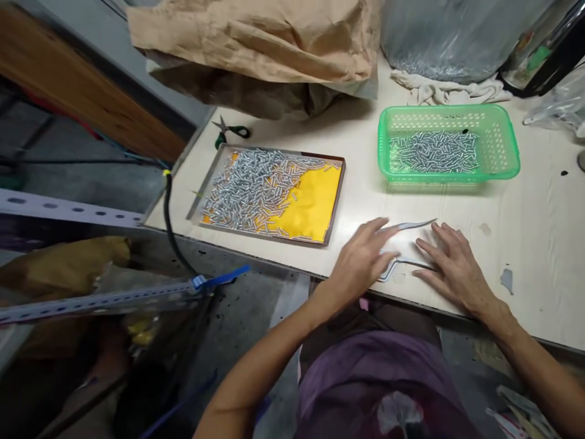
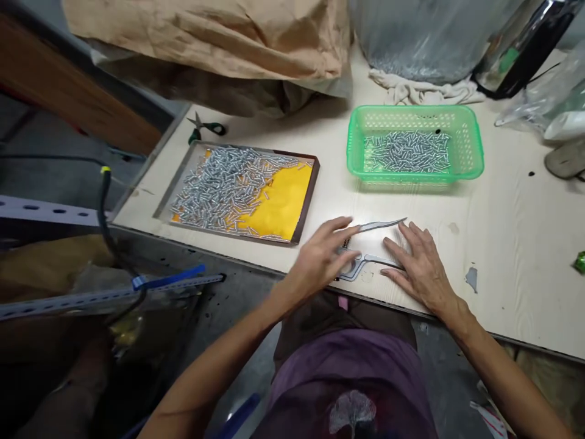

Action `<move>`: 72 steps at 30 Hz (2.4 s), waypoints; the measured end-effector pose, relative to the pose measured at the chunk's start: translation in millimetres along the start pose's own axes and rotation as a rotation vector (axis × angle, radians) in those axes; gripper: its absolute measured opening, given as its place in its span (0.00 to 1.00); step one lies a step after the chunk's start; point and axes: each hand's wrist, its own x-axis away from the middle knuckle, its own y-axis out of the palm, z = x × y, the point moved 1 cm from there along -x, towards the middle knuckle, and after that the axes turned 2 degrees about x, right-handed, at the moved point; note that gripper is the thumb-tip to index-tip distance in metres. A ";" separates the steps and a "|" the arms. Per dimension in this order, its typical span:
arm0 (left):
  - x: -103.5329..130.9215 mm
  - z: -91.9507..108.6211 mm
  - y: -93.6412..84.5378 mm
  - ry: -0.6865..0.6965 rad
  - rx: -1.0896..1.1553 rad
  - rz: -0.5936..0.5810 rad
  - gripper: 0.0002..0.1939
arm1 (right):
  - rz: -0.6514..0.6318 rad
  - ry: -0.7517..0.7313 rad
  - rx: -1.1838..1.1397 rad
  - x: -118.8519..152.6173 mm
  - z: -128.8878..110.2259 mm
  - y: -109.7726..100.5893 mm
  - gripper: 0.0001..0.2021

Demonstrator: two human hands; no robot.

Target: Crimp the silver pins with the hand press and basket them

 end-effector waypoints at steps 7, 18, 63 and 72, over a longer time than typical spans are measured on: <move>20.4 -3.9 -16.1 -0.589 -0.184 -0.280 0.14 | 0.045 -0.097 0.092 -2.0 -6.7 2.2 0.15; -14.4 -5.7 -8.7 -0.622 -0.303 -0.626 0.08 | 0.202 -0.109 0.159 -7.8 -15.1 3.3 0.10; -5.0 -44.2 -61.2 -0.642 0.120 0.025 0.09 | 0.058 -0.022 0.167 -11.6 -8.7 13.5 0.15; 11.1 -20.2 -8.3 -0.754 0.506 -0.025 0.06 | -0.124 -0.054 0.118 -32.9 -17.0 6.4 0.13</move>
